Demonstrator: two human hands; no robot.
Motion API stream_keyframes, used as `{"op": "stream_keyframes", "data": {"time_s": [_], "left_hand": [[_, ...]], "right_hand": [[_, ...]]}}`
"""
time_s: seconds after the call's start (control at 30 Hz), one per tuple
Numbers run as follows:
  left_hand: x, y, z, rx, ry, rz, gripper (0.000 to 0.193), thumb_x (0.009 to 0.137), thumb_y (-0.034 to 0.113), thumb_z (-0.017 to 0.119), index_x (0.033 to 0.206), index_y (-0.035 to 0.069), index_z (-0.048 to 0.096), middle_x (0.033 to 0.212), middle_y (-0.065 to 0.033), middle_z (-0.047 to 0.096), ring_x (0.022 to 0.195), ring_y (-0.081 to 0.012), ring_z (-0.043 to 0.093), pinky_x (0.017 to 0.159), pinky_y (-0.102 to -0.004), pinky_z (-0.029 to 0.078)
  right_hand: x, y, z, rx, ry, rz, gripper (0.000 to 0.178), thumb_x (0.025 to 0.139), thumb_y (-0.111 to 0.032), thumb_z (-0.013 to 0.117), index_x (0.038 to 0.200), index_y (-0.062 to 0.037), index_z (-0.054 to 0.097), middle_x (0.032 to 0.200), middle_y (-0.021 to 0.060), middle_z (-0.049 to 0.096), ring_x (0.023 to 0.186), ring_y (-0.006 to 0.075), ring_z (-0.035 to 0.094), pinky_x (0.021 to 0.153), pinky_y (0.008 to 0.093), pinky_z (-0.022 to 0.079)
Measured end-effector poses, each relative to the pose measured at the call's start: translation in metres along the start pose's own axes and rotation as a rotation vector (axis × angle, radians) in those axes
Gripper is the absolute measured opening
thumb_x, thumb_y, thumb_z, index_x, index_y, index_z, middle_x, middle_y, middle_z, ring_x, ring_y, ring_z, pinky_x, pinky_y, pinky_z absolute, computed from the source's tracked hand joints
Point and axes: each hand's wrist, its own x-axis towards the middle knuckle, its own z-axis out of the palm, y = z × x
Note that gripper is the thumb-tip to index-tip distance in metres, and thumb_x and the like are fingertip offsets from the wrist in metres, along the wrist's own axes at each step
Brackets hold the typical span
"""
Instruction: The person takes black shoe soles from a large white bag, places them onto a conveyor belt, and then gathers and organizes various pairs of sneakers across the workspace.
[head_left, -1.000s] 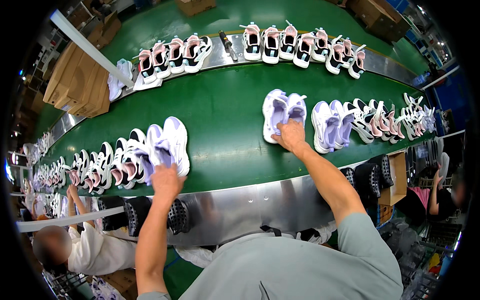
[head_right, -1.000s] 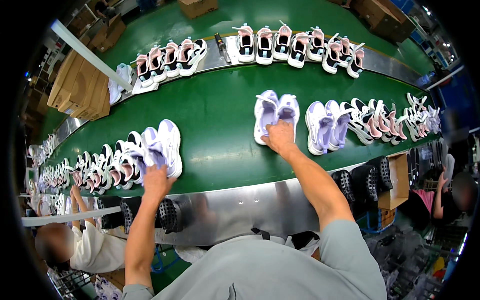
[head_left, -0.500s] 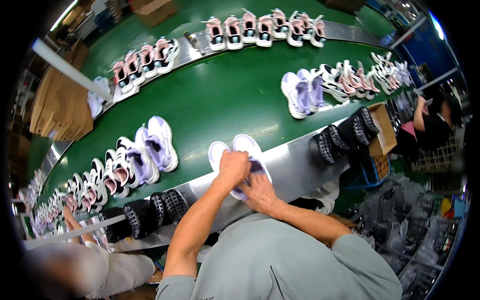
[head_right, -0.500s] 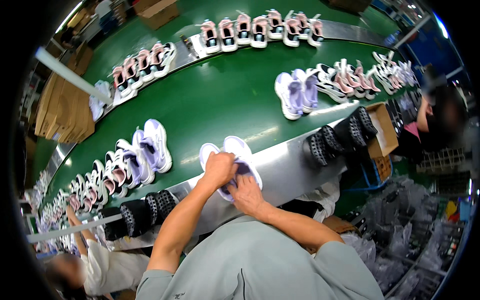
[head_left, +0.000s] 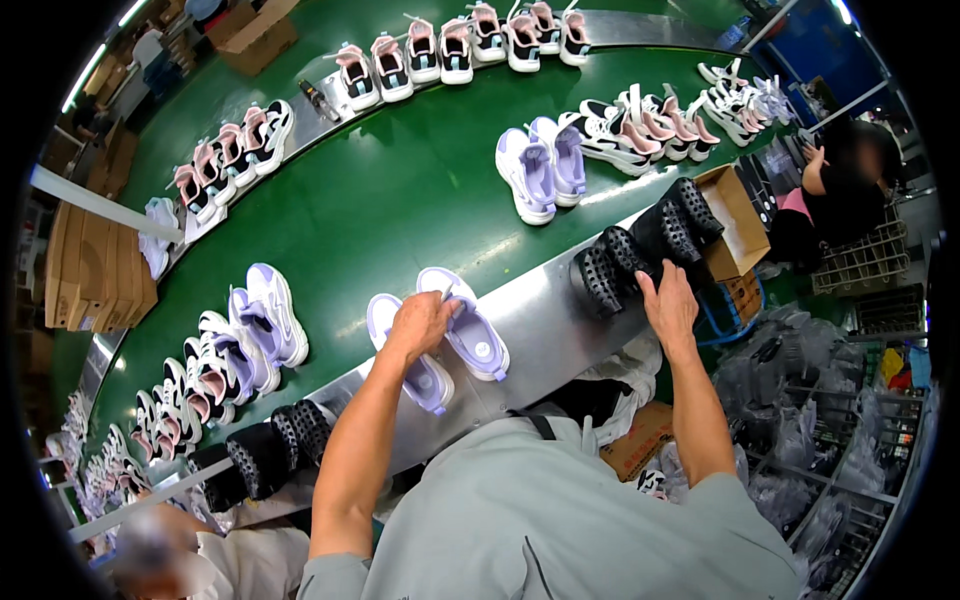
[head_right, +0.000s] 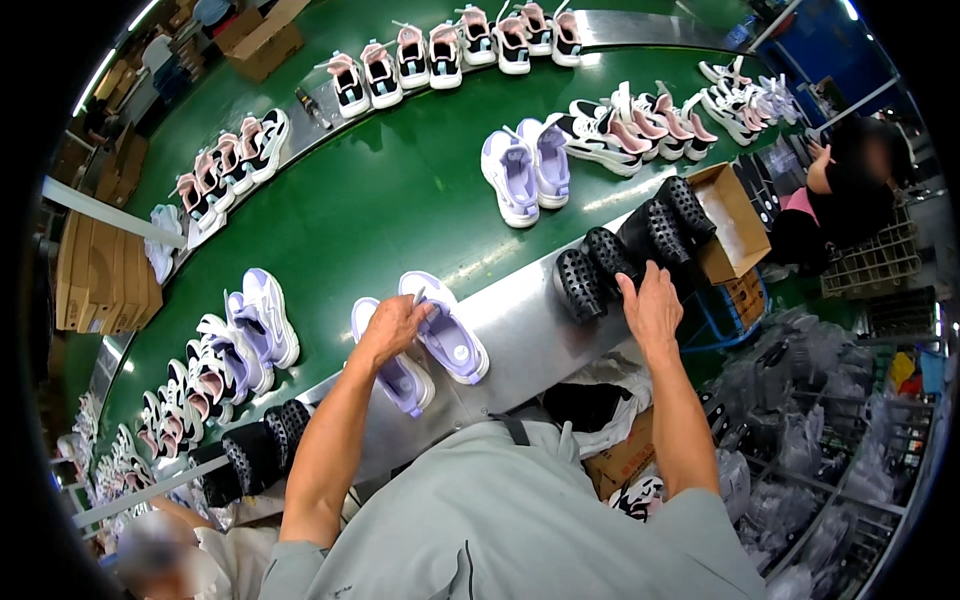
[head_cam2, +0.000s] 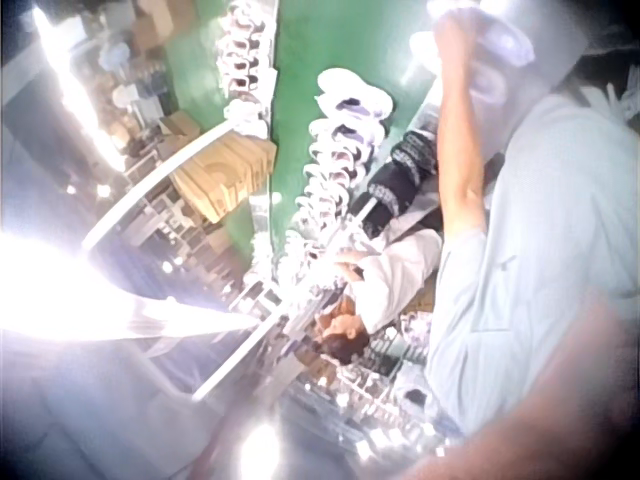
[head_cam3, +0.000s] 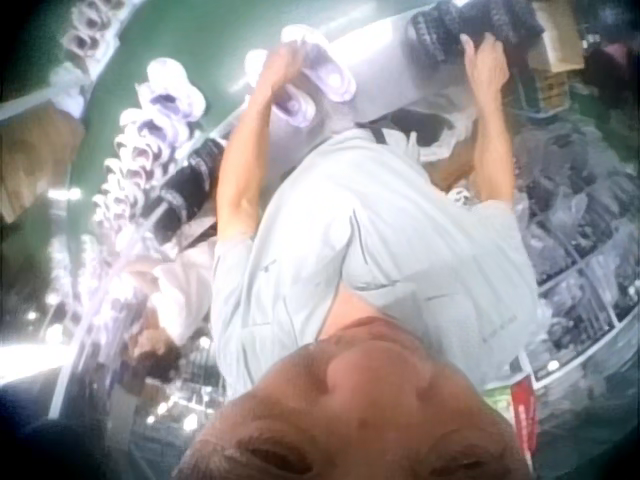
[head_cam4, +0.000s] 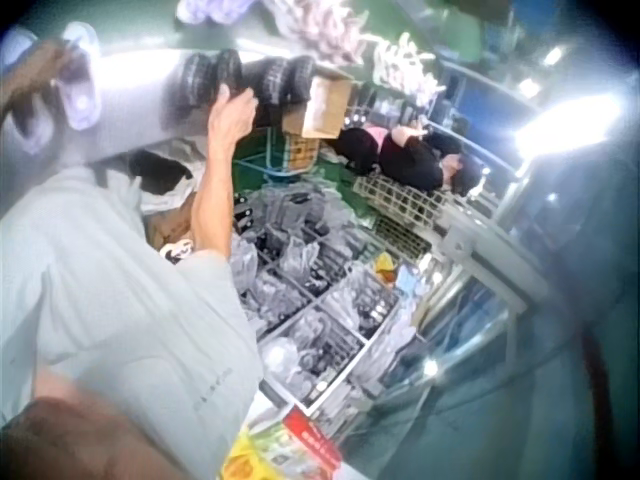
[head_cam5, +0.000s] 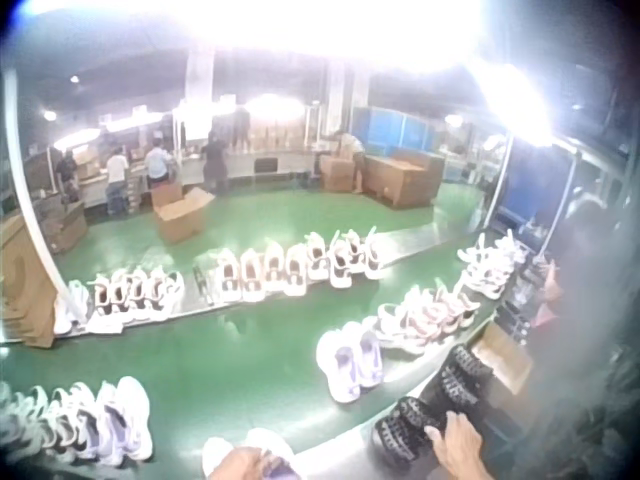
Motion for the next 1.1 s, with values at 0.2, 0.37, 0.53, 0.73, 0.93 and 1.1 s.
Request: {"op": "stream_keyframes", "data": {"time_s": [0.2,0.37,0.53,0.73,0.93,1.1], "left_hand": [[0.027,-0.014,-0.003,-0.288,-0.12,-0.135,0.048,0.096,0.04,0.065,0.075,-0.003,0.063,0.065,-0.0096,0.059,0.061,-0.0215,0.054,0.057,-0.0412,0.042],[0.022,0.0,-0.009,-0.49,-0.14,-0.35,0.046,0.095,0.039,0.067,0.071,0.001,0.061,0.064,-0.0026,0.05,0.06,-0.0144,0.044,0.055,-0.0354,0.038],[0.015,0.012,0.008,-0.27,-0.17,-0.118,0.046,0.099,0.039,0.058,0.093,-0.006,0.069,0.082,-0.0239,0.067,0.077,-0.0344,0.064,0.073,-0.0458,0.05],[0.006,0.013,0.03,-0.125,-0.09,0.262,0.046,0.098,0.039,0.06,0.083,-0.005,0.064,0.078,-0.0274,0.064,0.074,-0.0436,0.063,0.07,-0.05,0.047],[0.013,0.031,0.042,-0.141,-0.069,0.36,0.037,0.098,0.031,0.062,0.084,-0.003,0.064,0.077,-0.0257,0.064,0.075,-0.0447,0.063,0.069,-0.0502,0.047],[-0.018,0.024,0.055,-0.324,0.209,0.199,0.052,0.086,0.027,0.074,0.123,-0.001,0.052,0.09,-0.0277,0.065,0.098,-0.0426,0.062,0.09,-0.047,0.047]], "right_hand": [[0.017,0.018,0.02,-0.196,-0.087,-0.165,0.042,0.095,-0.045,0.063,0.1,-0.0033,0.059,0.095,0.0165,0.064,0.088,0.0357,0.067,0.07,0.0476,0.055],[0.01,-0.007,-0.038,0.063,0.057,-0.187,0.035,0.093,-0.037,0.068,0.095,-0.0032,0.062,0.088,0.0188,0.065,0.079,0.0389,0.066,0.067,0.0485,0.052],[-0.063,-0.106,-0.048,0.579,-0.471,-0.336,0.034,0.091,-0.03,0.072,0.082,-0.0002,0.061,0.076,0.0231,0.065,0.073,0.0457,0.063,0.062,0.0498,0.05],[-0.093,-0.135,-0.02,0.394,-0.568,-0.277,0.036,0.092,-0.031,0.069,0.08,0.0015,0.06,0.073,0.0234,0.063,0.072,0.0453,0.064,0.063,0.0516,0.05],[-0.115,-0.178,0.06,0.302,-0.18,-0.315,0.027,0.09,-0.023,0.071,0.099,-0.0004,0.059,0.088,0.0194,0.064,0.078,0.0405,0.065,0.067,0.0507,0.052],[-0.113,-0.153,0.034,0.505,-0.277,-0.243,0.046,0.084,-0.015,0.074,0.122,0.002,0.054,0.104,0.024,0.062,0.102,0.043,0.06,0.085,0.0514,0.048]]}}
